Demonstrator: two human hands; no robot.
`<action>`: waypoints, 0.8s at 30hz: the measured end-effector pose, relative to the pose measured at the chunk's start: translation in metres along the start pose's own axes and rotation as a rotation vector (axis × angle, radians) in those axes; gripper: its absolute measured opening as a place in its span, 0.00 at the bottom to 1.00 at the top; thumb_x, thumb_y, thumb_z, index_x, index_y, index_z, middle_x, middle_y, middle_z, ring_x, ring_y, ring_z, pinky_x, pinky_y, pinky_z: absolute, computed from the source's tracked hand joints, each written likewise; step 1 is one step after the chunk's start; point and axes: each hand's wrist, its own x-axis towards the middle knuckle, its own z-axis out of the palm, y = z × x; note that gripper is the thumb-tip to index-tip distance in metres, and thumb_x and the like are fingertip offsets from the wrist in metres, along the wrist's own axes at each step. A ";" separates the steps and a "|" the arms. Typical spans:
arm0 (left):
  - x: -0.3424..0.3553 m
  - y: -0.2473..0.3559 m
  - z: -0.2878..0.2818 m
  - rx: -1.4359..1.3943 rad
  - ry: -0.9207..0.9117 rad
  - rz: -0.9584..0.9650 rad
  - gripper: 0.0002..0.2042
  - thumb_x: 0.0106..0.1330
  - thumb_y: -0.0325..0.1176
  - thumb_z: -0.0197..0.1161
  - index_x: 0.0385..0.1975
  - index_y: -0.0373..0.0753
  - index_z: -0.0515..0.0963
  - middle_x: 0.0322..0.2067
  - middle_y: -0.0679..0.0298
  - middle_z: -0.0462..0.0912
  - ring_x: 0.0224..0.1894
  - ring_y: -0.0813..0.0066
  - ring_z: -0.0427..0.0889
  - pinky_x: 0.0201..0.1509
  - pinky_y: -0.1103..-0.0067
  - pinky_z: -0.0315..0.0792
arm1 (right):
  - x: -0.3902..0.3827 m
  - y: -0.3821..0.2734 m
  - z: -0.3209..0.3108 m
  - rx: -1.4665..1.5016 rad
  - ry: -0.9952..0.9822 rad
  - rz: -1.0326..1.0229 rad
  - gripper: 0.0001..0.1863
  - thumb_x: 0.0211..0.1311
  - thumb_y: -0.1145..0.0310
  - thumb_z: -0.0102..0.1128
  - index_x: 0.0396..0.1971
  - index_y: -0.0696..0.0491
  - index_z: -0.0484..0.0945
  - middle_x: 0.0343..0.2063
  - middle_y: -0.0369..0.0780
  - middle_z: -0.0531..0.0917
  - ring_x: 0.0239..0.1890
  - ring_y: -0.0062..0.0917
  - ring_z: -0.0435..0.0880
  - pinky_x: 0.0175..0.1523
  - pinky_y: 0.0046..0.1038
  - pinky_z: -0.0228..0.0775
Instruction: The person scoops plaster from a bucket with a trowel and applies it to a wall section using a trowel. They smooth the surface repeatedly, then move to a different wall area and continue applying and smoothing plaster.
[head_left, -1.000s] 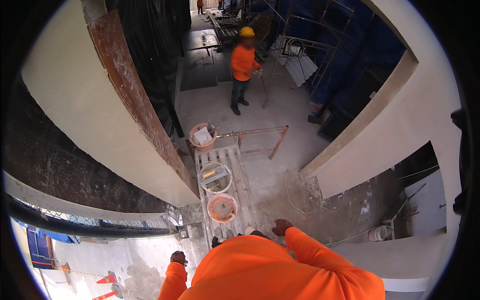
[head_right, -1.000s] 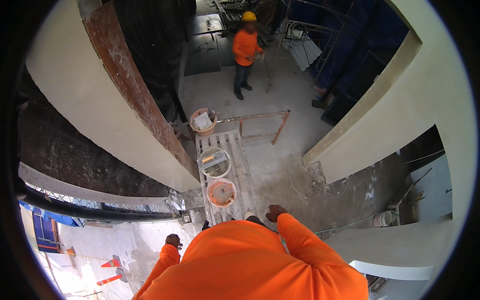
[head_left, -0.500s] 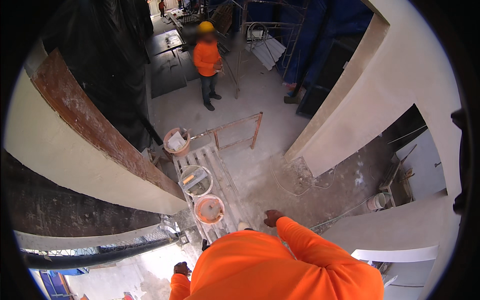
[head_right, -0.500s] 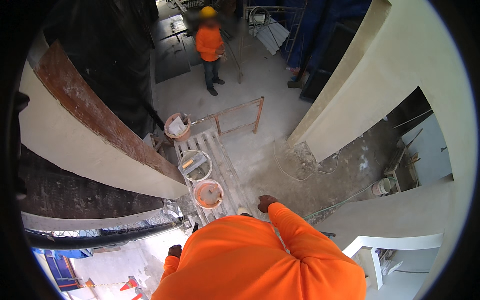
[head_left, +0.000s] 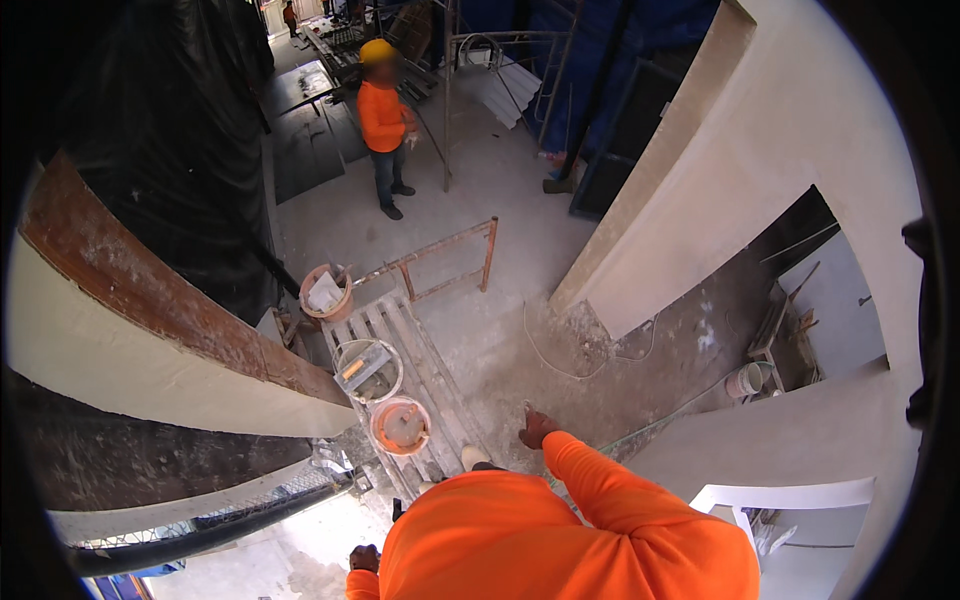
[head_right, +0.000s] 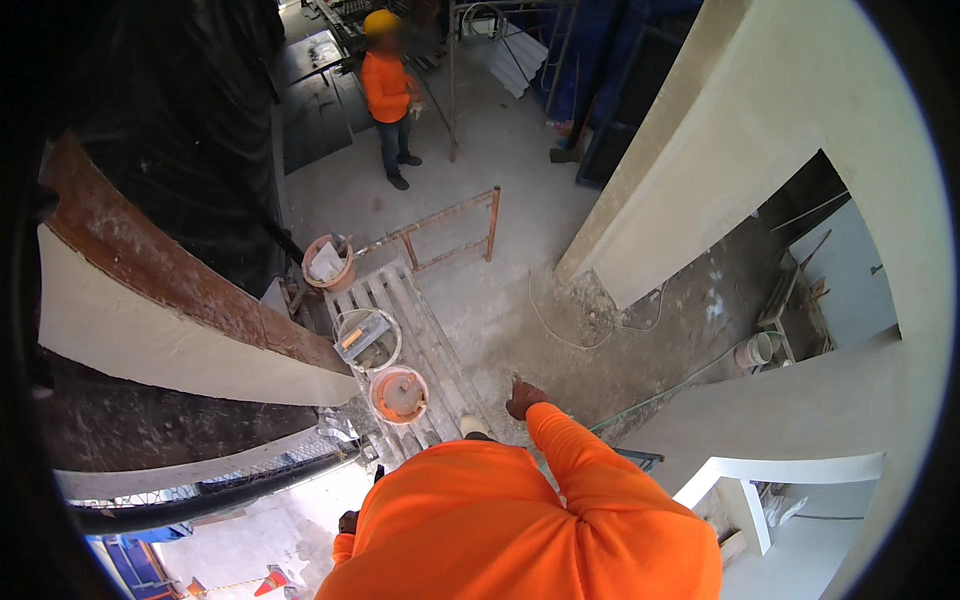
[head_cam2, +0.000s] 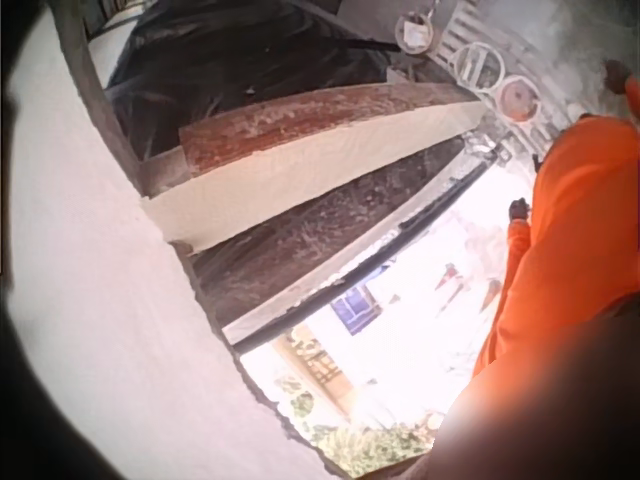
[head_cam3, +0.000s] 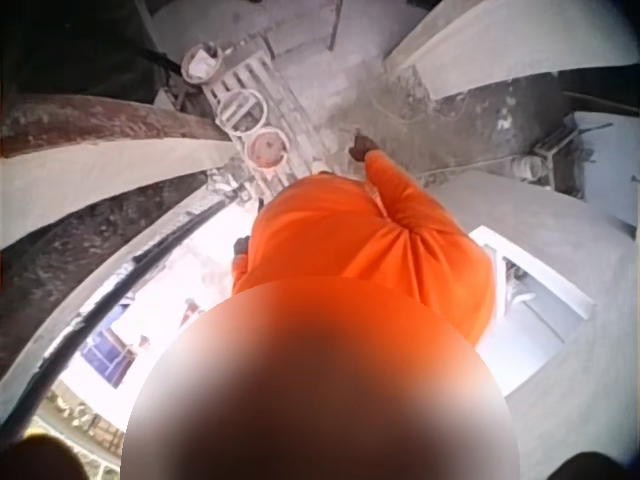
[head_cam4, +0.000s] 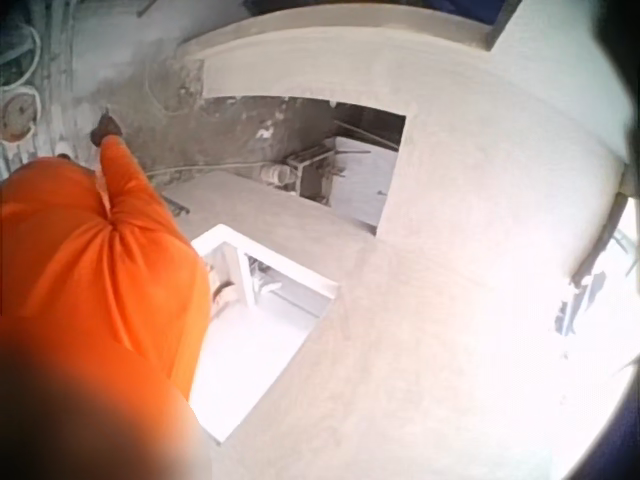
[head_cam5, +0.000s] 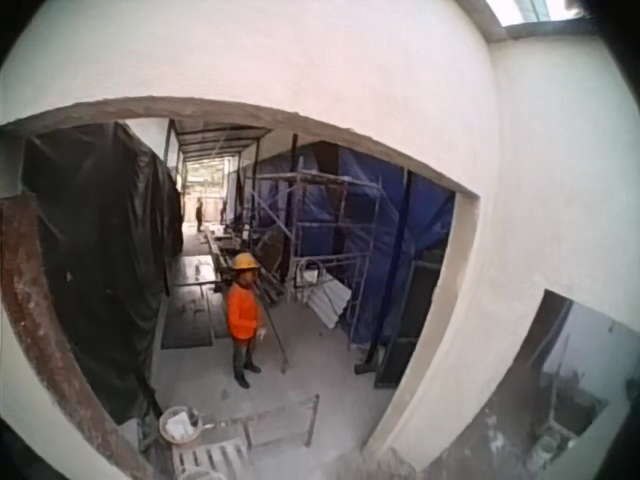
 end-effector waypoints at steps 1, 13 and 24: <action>0.001 0.000 0.001 0.087 0.011 0.000 0.10 0.59 0.35 0.61 0.21 0.35 0.77 0.21 0.57 0.84 0.22 0.64 0.83 0.29 0.68 0.77 | 0.001 0.003 -0.003 0.016 0.009 0.006 0.47 0.62 0.60 0.57 0.78 0.54 0.46 0.65 0.55 0.74 0.67 0.47 0.74 0.71 0.41 0.65; 0.027 0.026 0.014 -0.073 -0.082 0.090 0.05 0.60 0.31 0.63 0.30 0.37 0.79 0.22 0.57 0.85 0.21 0.65 0.83 0.25 0.68 0.77 | 0.005 -0.010 -0.014 -0.040 0.022 -0.060 0.40 0.63 0.57 0.56 0.75 0.51 0.58 0.62 0.52 0.77 0.65 0.46 0.76 0.69 0.44 0.68; 0.040 0.021 0.023 -0.056 -0.075 0.097 0.09 0.63 0.35 0.61 0.36 0.37 0.81 0.27 0.55 0.88 0.25 0.64 0.85 0.28 0.66 0.80 | 0.028 0.007 -0.015 -0.113 -0.011 -0.053 0.33 0.65 0.54 0.57 0.67 0.54 0.70 0.63 0.50 0.77 0.65 0.46 0.76 0.69 0.42 0.68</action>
